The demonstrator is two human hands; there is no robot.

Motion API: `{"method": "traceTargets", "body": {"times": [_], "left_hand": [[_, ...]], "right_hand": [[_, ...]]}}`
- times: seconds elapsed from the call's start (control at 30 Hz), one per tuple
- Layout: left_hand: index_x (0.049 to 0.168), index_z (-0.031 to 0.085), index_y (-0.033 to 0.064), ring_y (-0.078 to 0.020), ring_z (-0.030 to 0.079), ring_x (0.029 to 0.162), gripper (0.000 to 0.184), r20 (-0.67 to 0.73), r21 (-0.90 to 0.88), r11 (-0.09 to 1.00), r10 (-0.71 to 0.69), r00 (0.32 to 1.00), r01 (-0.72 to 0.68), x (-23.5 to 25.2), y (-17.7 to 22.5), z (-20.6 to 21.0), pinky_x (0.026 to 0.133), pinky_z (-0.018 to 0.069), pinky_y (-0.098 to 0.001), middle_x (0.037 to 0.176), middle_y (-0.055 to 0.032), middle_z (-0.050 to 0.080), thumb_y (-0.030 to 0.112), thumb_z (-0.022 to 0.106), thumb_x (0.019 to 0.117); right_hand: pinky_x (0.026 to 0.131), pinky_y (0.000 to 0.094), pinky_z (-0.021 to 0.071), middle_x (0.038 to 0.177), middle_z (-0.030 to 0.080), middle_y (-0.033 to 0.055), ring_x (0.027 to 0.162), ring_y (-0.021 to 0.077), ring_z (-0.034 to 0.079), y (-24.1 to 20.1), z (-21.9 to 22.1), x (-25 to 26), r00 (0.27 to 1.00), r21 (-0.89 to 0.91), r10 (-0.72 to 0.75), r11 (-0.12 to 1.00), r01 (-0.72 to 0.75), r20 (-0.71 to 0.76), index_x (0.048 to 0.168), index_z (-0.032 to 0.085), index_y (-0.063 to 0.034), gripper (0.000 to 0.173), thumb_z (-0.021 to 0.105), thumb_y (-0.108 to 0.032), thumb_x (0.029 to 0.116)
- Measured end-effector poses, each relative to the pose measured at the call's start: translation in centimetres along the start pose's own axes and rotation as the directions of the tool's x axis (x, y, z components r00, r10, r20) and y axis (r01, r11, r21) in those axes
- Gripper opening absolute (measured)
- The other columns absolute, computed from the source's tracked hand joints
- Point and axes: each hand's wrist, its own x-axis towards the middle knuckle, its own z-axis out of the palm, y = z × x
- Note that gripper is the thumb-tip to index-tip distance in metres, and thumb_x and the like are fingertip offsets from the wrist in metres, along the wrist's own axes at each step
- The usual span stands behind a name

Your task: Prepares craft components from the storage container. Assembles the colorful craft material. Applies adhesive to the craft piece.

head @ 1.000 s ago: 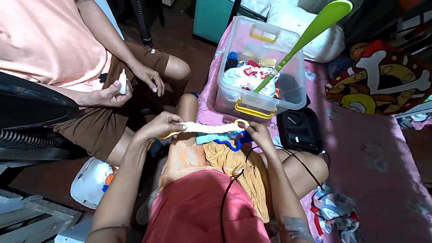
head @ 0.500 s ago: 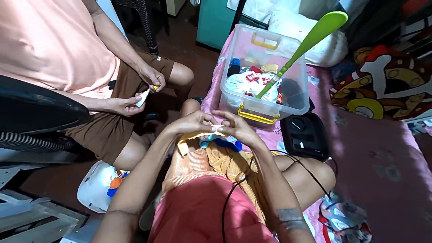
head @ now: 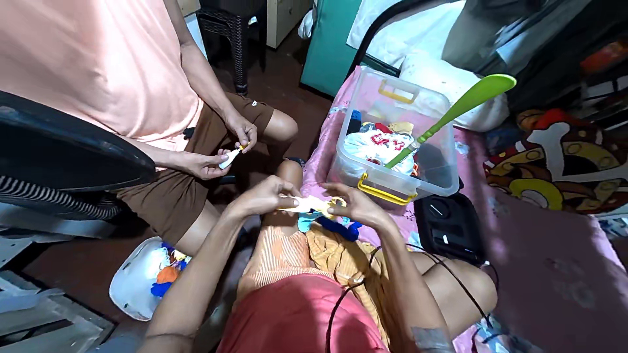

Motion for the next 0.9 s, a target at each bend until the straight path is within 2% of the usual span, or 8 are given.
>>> {"method": "traceTargets", "body": {"times": [0.1, 0.17, 0.23, 0.33, 0.43, 0.57, 0.77, 0.9], "left_hand": [[0.095, 0.073, 0.0032, -0.0001, 0.061, 0.069, 0.006, -0.021, 0.047, 0.996, 0.078, 0.997, -0.077, 0.9, 1.9, 1.9, 0.064, 0.0515, -0.0193, 0.084, 0.0027, 0.069, 0.006, 0.068, 0.0921], [0.100, 0.071, 0.0018, -0.0008, 0.060, 0.066, 0.010, -0.125, -0.015, 0.995, 0.091, 0.988, -0.094, 0.6, 2.6, 2.0, 0.059, 0.0503, -0.0182, 0.086, 0.0008, 0.070, 0.006, 0.064, 0.0961], [0.113, 0.068, 0.0000, -0.0038, 0.064, 0.065, 0.019, -0.235, -0.120, 0.982, 0.112, 0.965, -0.143, -0.4, 2.5, 1.1, 0.058, 0.0547, -0.0195, 0.088, -0.0023, 0.072, 0.007, 0.052, 0.1037], [0.120, 0.066, -0.0016, -0.0105, 0.071, 0.075, 0.032, -0.359, -0.181, 0.965, 0.113, 0.927, -0.188, -1.8, 1.8, 0.0, 0.070, 0.0612, -0.0258, 0.092, -0.0054, 0.074, 0.012, 0.039, 0.1092], [0.121, 0.069, 0.0025, -0.0052, 0.069, 0.087, 0.032, -0.456, 0.014, 0.982, 0.173, 0.873, -0.187, -3.1, 1.4, -0.2, 0.083, 0.0576, -0.0242, 0.101, -0.0006, 0.073, 0.017, 0.044, 0.1080], [0.123, 0.073, 0.0106, -0.0050, 0.065, 0.109, 0.035, -0.415, 0.348, 0.920, 0.323, 0.850, -0.180, -4.3, 0.9, -0.6, 0.097, 0.0518, -0.0298, 0.121, -0.0007, 0.070, 0.026, 0.047, 0.1055], [0.099, 0.076, 0.0102, 0.0026, 0.065, 0.083, 0.016, -0.508, 0.266, 0.951, 0.276, 0.816, -0.156, -5.1, 0.7, -0.8, 0.078, 0.0537, -0.0184, 0.092, 0.0051, 0.071, 0.022, 0.065, 0.0972], [0.095, 0.072, 0.0101, 0.0031, 0.059, 0.072, 0.016, -0.493, 0.239, 0.962, 0.240, 0.837, -0.135, -4.9, 0.5, -0.9, 0.068, 0.0492, -0.0174, 0.083, 0.0058, 0.067, 0.022, 0.062, 0.0976]], "right_hand": [[0.099, 0.0349, 0.0516, 0.123, 0.067, 0.0156, 0.110, 0.0165, 0.064, -3.0, 2.1, 1.9, 0.990, 0.218, -0.139, 0.966, 0.139, -0.012, 0.148, 0.047, -0.0002, 0.073, 0.077, -0.017, 0.0848], [0.086, 0.0275, 0.0568, 0.112, 0.069, 0.0119, 0.094, 0.0096, 0.068, -4.6, 2.5, 2.6, 0.991, 0.366, -0.134, 0.923, 0.115, 0.027, 0.147, 0.046, 0.0000, 0.066, 0.073, -0.006, 0.0872], [0.066, 0.0228, 0.0550, 0.097, 0.070, 0.0083, 0.072, 0.0063, 0.065, -5.8, 2.4, 2.9, 0.996, 0.403, -0.085, 0.912, 0.072, 0.013, 0.143, 0.049, -0.0002, 0.054, 0.066, -0.001, 0.0918], [0.057, 0.0212, 0.0498, 0.096, 0.069, 0.0091, 0.064, 0.0056, 0.059, -6.6, 2.3, 2.9, 0.998, 0.346, -0.057, 0.936, 0.060, -0.019, 0.140, 0.055, -0.0010, 0.043, 0.061, -0.003, 0.0968], [0.057, 0.0217, 0.0491, 0.086, 0.068, 0.0054, 0.062, 0.0053, 0.058, -7.5, 2.6, 2.9, 0.997, 0.272, -0.052, 0.960, 0.063, -0.048, 0.127, 0.062, 0.0016, 0.030, 0.059, -0.007, 0.0989], [0.056, 0.0213, 0.0499, 0.077, 0.065, 0.0024, 0.060, 0.0049, 0.058, -8.1, 3.0, 3.2, 0.993, 0.278, -0.079, 0.955, 0.101, -0.087, 0.113, 0.065, 0.0032, 0.019, 0.059, -0.008, 0.0991], [0.053, 0.0208, 0.0491, 0.078, 0.066, 0.0021, 0.059, 0.0051, 0.059, -8.3, 3.3, 3.4, 0.995, 0.298, -0.074, 0.950, 0.091, -0.067, 0.113, 0.064, 0.0016, 0.018, 0.060, -0.007, 0.0977], [0.055, 0.0233, 0.0518, 0.091, 0.071, 0.0067, 0.064, 0.0076, 0.063, -8.7, 3.4, 3.9, 0.995, 0.274, -0.098, 0.957, 0.098, -0.014, 0.128, 0.059, -0.0007, 0.033, 0.062, -0.011, 0.0969]]}}
